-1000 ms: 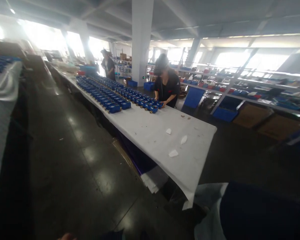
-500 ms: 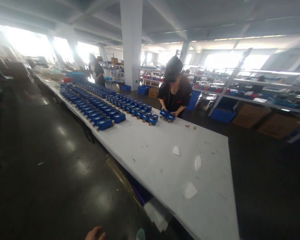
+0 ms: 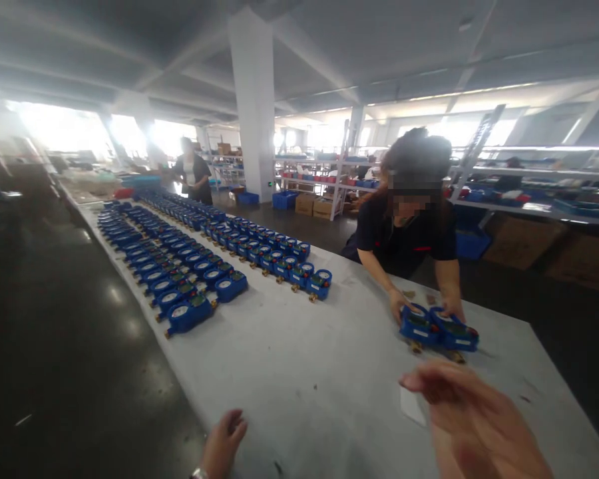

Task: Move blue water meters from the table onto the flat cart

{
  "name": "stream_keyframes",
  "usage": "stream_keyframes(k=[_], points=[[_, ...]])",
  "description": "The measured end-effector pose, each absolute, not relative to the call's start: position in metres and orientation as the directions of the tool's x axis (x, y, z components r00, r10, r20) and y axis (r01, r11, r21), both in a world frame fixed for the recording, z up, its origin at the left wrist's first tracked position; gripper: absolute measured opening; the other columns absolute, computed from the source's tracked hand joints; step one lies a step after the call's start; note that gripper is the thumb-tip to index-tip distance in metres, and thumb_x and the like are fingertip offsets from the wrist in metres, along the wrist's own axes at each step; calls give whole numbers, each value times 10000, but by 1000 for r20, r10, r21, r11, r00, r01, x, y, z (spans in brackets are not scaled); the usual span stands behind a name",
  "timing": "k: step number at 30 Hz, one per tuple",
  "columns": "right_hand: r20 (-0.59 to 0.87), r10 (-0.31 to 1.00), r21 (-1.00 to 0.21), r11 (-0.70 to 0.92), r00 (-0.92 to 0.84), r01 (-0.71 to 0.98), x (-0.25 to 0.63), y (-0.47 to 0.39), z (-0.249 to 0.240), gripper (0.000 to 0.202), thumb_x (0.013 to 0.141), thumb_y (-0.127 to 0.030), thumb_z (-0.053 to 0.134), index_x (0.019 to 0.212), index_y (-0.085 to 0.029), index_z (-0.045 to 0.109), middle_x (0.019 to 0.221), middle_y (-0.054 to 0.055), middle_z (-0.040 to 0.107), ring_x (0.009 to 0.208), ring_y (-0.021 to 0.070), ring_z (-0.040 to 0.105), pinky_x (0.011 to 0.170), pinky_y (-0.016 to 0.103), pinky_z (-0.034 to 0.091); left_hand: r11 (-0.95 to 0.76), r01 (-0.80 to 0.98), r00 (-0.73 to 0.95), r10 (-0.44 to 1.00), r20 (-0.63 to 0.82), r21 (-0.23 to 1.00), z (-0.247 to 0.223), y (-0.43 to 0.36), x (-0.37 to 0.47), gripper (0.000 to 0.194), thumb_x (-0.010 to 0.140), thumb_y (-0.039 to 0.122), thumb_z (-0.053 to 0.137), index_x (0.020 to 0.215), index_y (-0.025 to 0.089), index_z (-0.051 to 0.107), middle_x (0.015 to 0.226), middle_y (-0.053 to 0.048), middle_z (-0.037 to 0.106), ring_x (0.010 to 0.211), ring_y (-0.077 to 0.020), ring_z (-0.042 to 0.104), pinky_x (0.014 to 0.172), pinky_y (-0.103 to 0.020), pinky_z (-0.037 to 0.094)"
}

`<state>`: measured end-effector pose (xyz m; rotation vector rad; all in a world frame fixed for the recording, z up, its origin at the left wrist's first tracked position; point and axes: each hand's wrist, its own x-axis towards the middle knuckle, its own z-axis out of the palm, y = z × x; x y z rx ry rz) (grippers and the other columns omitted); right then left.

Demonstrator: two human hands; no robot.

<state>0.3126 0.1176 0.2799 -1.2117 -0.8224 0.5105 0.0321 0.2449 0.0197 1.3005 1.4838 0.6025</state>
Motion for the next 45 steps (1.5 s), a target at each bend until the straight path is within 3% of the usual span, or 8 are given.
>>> stream_keyframes(k=[6,11,18,22,26,37,42,45], points=[[15,797,-965,-146,604,217,355,325,152,533,691,-540,530,1034,-133,504,931,108,569,847,215,565,773,348,482,10,715,208,952,-226,699,28,473,132,350,842,233,408,1117,51,526,1060,-116,614,926,-159,578,858,-249,424],[-148,866,-662,-446,478,602,364,474,41,357,777,-207,431,1083,-63,542,945,122,588,831,174,580,812,288,464,-134,802,271,950,-156,582,-4,615,209,356,838,261,474,1126,64,547,1120,-150,568,1061,-228,505,942,-307,351],[-193,835,-327,-549,515,769,364,593,-7,430,788,-234,533,1217,-255,514,1147,141,508,1068,296,488,880,401,416,-244,871,301,951,-71,427,-42,692,274,401,826,356,478,1069,44,547,1046,-180,540,1010,-300,470,886,-363,359],[-168,810,-214,-586,562,781,364,614,-21,291,834,-216,430,1051,-199,623,1023,143,558,997,306,512,812,392,432,-261,877,313,947,-67,404,-52,709,289,357,831,325,452,1030,50,562,1025,-175,547,1005,-292,471,874,-360,368],[-125,805,-156,-594,580,789,365,612,-28,369,862,-161,295,981,-149,644,949,144,584,923,287,533,782,375,424,-268,879,323,943,-80,395,-58,715,294,298,834,235,407,980,50,589,1004,-176,563,988,-277,489,859,-353,376],[-216,867,-238,-492,448,838,350,451,-29,301,843,-169,403,970,-204,674,992,118,593,987,269,507,863,358,406,-421,815,495,863,-101,399,-58,587,206,250,840,214,404,864,115,632,874,-116,594,877,-249,518,811,-351,422],[-344,865,-466,-496,367,733,328,330,-31,322,819,-205,455,1074,-290,632,1170,65,561,1108,279,467,962,417,366,-642,678,662,745,82,358,-78,501,112,205,740,106,466,810,132,657,808,-107,630,779,-236,578,717,-353,514],[-440,823,-710,-564,360,422,320,264,-27,344,838,-323,452,1152,-271,581,1223,48,535,1166,268,442,1013,438,336,-804,482,783,574,241,347,-80,470,58,241,754,195,520,958,175,646,950,-95,652,849,-225,616,740,-325,548]])
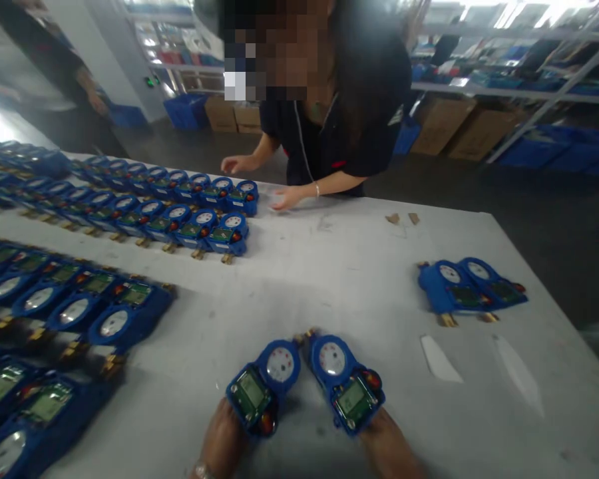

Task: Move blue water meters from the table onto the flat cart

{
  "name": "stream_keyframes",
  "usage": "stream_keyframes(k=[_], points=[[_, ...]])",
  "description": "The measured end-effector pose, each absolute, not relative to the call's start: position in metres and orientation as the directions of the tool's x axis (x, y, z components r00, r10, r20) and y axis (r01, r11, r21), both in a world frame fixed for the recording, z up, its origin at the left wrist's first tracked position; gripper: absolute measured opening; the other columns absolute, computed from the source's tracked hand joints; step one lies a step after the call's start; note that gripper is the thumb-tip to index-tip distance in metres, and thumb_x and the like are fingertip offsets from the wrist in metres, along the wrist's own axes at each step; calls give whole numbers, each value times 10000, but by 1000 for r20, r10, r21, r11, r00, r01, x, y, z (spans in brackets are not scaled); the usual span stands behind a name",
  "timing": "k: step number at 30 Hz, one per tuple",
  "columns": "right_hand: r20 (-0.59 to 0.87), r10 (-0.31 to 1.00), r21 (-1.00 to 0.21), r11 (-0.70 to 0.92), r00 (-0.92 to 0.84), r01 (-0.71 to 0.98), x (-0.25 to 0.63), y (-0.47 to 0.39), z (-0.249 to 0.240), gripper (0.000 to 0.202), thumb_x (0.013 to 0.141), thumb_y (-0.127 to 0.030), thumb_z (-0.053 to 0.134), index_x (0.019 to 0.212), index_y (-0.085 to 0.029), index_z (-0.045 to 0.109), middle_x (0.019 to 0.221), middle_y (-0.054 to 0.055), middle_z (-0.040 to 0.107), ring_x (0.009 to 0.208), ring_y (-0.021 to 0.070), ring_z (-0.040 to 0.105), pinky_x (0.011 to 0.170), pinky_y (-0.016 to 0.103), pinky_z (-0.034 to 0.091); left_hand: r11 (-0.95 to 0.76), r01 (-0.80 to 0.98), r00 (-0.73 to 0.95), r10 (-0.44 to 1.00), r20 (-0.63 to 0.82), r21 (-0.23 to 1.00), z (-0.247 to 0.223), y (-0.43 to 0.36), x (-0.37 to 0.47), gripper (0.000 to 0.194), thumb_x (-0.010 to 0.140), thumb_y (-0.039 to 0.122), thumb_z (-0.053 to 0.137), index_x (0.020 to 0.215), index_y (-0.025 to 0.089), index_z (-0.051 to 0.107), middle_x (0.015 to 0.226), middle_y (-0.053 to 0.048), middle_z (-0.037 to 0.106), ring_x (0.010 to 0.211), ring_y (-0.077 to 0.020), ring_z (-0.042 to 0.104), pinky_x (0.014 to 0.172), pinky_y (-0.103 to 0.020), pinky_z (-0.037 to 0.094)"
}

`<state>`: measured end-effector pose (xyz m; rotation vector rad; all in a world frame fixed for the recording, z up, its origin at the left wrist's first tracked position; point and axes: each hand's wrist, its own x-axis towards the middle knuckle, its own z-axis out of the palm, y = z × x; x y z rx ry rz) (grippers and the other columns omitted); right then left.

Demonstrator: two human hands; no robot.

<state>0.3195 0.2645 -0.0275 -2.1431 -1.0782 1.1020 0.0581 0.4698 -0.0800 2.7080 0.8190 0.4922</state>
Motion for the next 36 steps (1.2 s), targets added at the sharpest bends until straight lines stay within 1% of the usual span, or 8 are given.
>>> stream_keyframes(k=[4,11,15,19,26,30,33,36], points=[[-531,762,-826,-564,371,-24,327,207,-17,485,865,-424,403,1297,-206,431,1302,74,459,1186,230,441,1014,393,372,-737,408,829,547,119,539,-67,472,18,362,815,279,482,1173,260,528,1098,-25,620,946,-156,609,795,-238,537],[-461,881,-581,-389,105,715,402,201,-3,401,870,-330,417,1250,-226,490,1289,75,467,1203,223,425,1052,402,335,-733,446,888,290,-357,514,-44,545,62,327,743,399,528,1037,305,637,1107,-11,614,1029,-226,570,963,-350,434],[-366,923,-510,-90,-122,855,427,219,-7,398,839,-195,442,1230,-206,511,1293,95,462,1205,225,422,1038,401,359,-854,270,906,70,-416,445,-37,570,106,293,772,274,486,1012,270,654,1091,-55,621,1025,-221,558,979,-356,395],[-384,919,-482,-114,-92,868,424,222,-8,403,837,-187,441,1235,-185,502,1308,94,446,1230,228,389,1044,414,349,-892,178,915,-5,-403,416,-41,578,117,333,793,291,442,1069,275,627,1211,-46,551,1072,-230,525,976,-370,385],[-281,950,-480,-259,133,838,405,199,-15,405,875,-170,374,1272,-154,451,1340,87,406,1257,186,353,1068,389,328,-712,503,859,473,-196,490,-46,570,84,538,684,268,385,1183,153,546,1223,-102,533,1105,-250,507,969,-407,400],[-229,956,-508,-278,183,815,398,194,-16,417,853,-136,378,1256,-181,471,1331,71,421,1250,181,363,1058,395,342,-169,716,300,951,-80,678,-23,513,57,428,684,329,441,1054,164,579,1082,-98,600,1009,-246,557,911,-428,447],[-184,969,-491,-236,166,839,395,193,-19,405,865,-173,362,1254,-173,475,1349,73,393,1275,198,323,1057,412,341,189,564,-137,981,-135,804,-1,451,56,482,735,438,482,1130,161,495,1112,-111,568,1014,-234,550,894,-414,456],[-107,989,-439,-140,103,887,394,190,-25,396,876,-190,343,1242,-165,488,1357,76,383,1299,209,275,1064,424,328,428,441,-195,904,-381,789,13,409,80,458,773,460,468,1131,175,495,1153,-127,535,1006,-218,550,804,-352,491]])
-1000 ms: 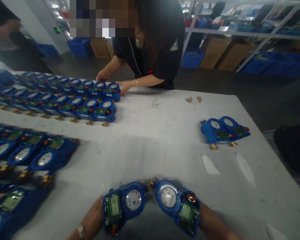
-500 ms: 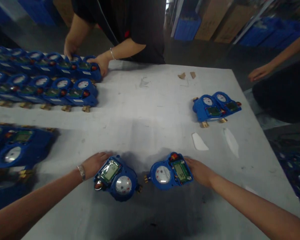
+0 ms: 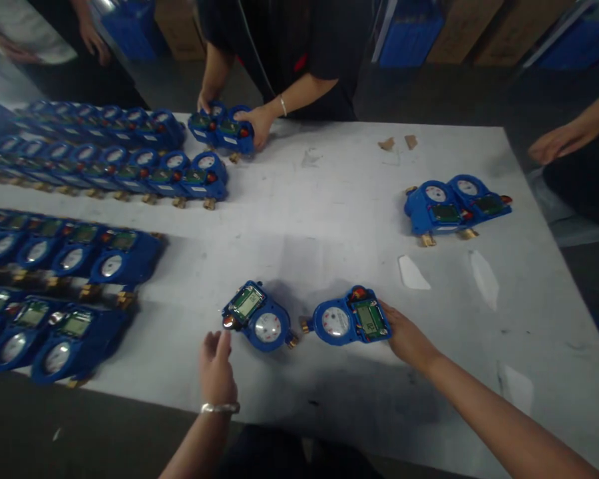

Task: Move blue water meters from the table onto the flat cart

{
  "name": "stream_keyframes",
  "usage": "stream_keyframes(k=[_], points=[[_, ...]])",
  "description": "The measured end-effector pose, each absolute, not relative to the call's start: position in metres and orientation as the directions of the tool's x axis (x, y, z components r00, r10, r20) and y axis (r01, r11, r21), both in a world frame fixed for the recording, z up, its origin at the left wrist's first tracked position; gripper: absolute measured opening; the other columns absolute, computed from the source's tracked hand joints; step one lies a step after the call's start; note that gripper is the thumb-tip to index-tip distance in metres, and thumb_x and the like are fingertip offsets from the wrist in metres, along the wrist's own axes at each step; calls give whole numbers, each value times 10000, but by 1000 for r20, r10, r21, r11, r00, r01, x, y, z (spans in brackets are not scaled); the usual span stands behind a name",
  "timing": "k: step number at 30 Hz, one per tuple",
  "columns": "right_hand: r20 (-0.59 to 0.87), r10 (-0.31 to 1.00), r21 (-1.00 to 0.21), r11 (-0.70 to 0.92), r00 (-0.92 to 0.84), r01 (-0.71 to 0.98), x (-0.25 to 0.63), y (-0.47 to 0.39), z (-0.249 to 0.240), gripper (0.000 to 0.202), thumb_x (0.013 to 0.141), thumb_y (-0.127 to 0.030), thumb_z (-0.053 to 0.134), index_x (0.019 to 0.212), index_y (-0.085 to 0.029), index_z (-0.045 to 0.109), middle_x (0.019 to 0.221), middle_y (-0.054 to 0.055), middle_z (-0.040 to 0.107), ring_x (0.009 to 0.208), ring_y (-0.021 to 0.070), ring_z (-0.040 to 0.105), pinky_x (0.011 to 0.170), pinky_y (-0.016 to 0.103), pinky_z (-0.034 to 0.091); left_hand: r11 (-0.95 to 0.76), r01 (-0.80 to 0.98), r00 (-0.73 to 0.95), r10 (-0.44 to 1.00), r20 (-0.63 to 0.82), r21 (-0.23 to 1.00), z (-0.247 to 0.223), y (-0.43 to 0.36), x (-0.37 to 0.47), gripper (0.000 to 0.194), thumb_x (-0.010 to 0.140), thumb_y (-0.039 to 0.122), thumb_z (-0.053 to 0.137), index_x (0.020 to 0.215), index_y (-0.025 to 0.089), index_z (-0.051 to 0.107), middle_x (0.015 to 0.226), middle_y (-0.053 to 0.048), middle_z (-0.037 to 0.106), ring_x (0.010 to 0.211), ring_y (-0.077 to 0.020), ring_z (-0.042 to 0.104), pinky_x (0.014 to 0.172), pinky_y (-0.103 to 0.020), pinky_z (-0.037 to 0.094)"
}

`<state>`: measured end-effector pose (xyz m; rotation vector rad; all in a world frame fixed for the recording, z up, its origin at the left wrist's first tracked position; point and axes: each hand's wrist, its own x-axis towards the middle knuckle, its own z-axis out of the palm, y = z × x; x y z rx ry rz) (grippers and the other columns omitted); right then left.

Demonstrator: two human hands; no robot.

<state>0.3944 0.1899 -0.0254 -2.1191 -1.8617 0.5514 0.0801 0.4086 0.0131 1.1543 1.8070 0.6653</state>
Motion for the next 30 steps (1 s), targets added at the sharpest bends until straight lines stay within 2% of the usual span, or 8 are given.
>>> stream_keyframes(k=[7,10,13,17,22,25,27,30], points=[[-22,991,-365,-133,134,921,394,184,-39,431,827,-114,353,1237,-111,488,1328,99,421,1262,198,345,1037,380,376,693,221,-251,720,-646,686,17,426,133,554,640,493,621,1013,87,568,990,-129,592,927,-252,569,722,-355,490],[-5,983,-348,-172,182,922,395,181,-47,423,809,-101,344,1191,-75,523,1282,122,468,1234,207,387,1029,387,387,405,581,-285,914,-289,706,15,430,128,765,628,445,667,1221,24,432,1177,-208,496,1110,-293,465,945,-425,385],[7,981,-311,-182,194,933,395,178,-55,420,798,-102,350,1175,-67,531,1264,140,481,1212,235,412,1026,437,381,-141,911,73,980,184,387,19,423,118,724,675,467,650,1277,131,430,1352,-183,326,1264,-327,261,1036,-486,228],[11,989,-297,-136,146,945,396,175,-58,431,781,-75,357,1170,-111,537,1272,112,481,1237,235,379,1038,462,355,-441,897,428,881,203,21,24,417,117,479,757,520,543,1143,238,578,1370,-114,340,1273,-364,216,986,-555,197],[19,977,-347,-193,213,918,392,176,-49,408,804,-122,325,1135,-74,558,1245,143,499,1206,252,415,1021,466,367,-485,874,473,833,289,-33,19,418,119,355,818,454,480,1041,220,627,1306,-82,448,1266,-328,259,988,-531,167],[-83,888,-553,-418,452,721,383,182,-36,406,779,-160,328,1111,-95,552,1170,135,559,1119,237,498,981,435,405,-519,855,491,802,338,-11,15,420,115,327,826,444,475,983,212,646,1273,-80,481,1267,-309,272,1005,-509,143],[-186,717,-722,-563,672,401,375,191,-24,401,765,-215,343,1117,-127,512,1085,113,606,1020,217,561,906,394,457,-540,842,502,784,365,3,13,421,112,332,822,451,480,972,207,648,1251,-88,497,1264,-303,284,1012,-503,135],[-322,520,-867,-498,791,-25,363,208,-4,408,796,-396,353,1075,-145,515,1024,95,626,977,218,575,873,377,462,-560,828,510,775,373,32,14,421,110,328,823,454,479,957,208,649,1251,-97,491,1261,-309,292,1010,-517,139]])
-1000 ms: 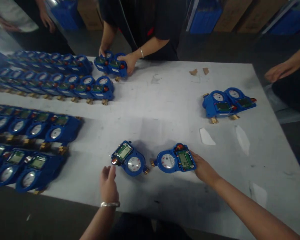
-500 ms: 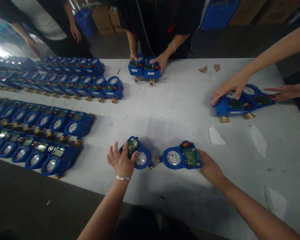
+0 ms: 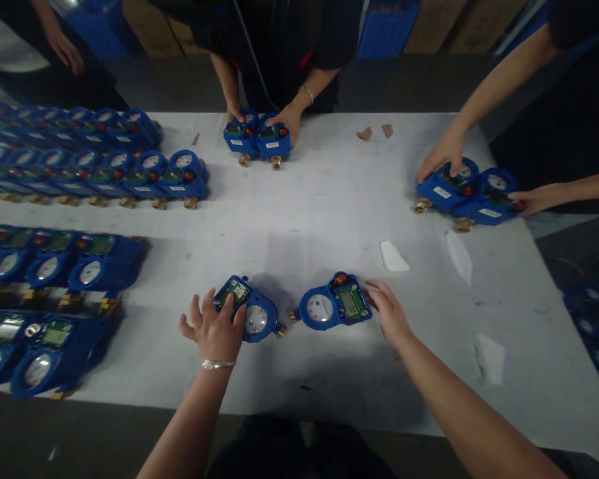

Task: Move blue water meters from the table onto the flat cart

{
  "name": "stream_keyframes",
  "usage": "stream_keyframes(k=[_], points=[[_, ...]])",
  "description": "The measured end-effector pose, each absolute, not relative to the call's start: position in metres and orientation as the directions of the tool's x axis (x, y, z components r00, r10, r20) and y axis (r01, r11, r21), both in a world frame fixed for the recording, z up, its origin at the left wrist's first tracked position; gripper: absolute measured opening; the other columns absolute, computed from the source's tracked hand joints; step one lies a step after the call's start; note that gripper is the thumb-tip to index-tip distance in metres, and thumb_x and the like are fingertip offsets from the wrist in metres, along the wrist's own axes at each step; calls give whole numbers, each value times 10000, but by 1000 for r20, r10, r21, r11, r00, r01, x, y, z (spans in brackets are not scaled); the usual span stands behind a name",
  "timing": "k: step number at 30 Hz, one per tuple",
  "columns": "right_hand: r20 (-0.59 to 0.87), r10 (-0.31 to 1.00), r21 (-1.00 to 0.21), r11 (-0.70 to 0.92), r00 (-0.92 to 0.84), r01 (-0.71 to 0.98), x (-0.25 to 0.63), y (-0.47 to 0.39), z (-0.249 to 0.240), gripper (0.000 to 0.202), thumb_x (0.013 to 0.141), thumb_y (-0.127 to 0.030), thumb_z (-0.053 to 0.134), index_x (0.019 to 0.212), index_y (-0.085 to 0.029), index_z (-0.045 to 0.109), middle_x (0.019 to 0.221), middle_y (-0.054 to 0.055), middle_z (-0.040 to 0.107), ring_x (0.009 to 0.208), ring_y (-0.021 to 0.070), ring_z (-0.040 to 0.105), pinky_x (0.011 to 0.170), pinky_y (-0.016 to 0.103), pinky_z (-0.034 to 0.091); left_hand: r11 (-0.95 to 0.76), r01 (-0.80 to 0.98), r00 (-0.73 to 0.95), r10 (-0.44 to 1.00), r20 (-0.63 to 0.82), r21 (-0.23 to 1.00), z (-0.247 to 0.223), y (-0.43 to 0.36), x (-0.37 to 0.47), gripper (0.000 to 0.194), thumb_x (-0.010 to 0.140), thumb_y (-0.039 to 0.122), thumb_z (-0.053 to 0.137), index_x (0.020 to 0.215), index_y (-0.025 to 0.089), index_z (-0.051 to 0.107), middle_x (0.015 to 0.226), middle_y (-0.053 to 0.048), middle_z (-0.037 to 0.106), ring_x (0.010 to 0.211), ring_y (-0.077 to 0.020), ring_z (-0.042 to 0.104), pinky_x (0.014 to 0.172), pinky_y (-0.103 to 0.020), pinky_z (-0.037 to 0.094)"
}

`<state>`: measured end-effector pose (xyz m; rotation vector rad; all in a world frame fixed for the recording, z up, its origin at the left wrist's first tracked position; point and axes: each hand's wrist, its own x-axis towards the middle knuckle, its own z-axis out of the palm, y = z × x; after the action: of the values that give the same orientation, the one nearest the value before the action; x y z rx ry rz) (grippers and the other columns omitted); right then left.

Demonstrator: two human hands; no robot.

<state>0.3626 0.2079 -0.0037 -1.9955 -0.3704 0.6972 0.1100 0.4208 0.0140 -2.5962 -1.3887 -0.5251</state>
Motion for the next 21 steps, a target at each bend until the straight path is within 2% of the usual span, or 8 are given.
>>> stream_keyframes(k=[2,5,8,10,12,14,17,21], points=[[-375,517,-868,-488,770,-95,353,218,8,501,766,-518,399,1069,-142,534,1050,99,615,1004,236,557,898,387,438,-550,831,487,792,367,85,15,419,107,377,815,476,477,1026,199,621,1279,-113,459,1265,-317,281,1013,-519,164],[-386,476,-790,-614,790,-16,340,227,16,600,709,-517,451,1151,-115,506,1109,120,584,1041,266,528,936,418,397,-414,860,308,887,345,297,14,413,100,691,750,541,523,1271,100,417,1320,-196,384,1267,-335,270,1032,-515,201],[-350,417,-775,-631,839,-9,331,228,10,591,732,-469,398,1189,-108,495,1150,123,565,1075,261,507,959,421,374,-125,841,69,990,124,527,8,407,90,899,674,509,600,1316,-31,276,1312,-280,343,1263,-356,275,1053,-505,208],[-359,390,-812,-578,848,-77,328,227,5,583,735,-462,394,1193,-117,500,1145,115,570,1071,251,513,951,414,387,99,761,-8,990,-144,641,4,403,88,789,670,459,619,1263,-2,377,1267,-253,414,1224,-350,345,1040,-501,252],[-385,365,-836,-527,848,-153,328,226,3,579,713,-451,432,1188,-129,508,1138,103,576,1062,249,519,945,415,395,362,570,-30,907,-421,738,4,401,93,578,700,417,616,1152,76,502,1170,-182,520,1142,-318,452,1001,-486,329],[-418,346,-851,-473,840,-228,328,226,5,570,671,-414,498,1172,-144,523,1132,89,582,1050,246,526,950,414,392,566,349,-8,799,-601,747,7,398,104,395,733,366,610,1033,112,565,1052,-135,589,1034,-275,540,933,-436,419],[-470,308,-863,-358,827,-357,325,227,12,595,593,-369,586,1140,-141,535,1133,91,580,1041,247,530,955,404,386,715,125,8,693,-721,688,13,397,123,269,748,246,618,977,114,570,989,-112,616,894,-201,605,790,-306,509],[-534,-3,-829,-196,845,-524,307,232,16,818,471,-404,709,1184,-94,454,1212,154,507,1080,255,501,923,355,404,760,26,31,648,-761,649,12,407,136,263,723,128,630,976,125,561,955,-75,631,740,-148,628,646,-247,535]])
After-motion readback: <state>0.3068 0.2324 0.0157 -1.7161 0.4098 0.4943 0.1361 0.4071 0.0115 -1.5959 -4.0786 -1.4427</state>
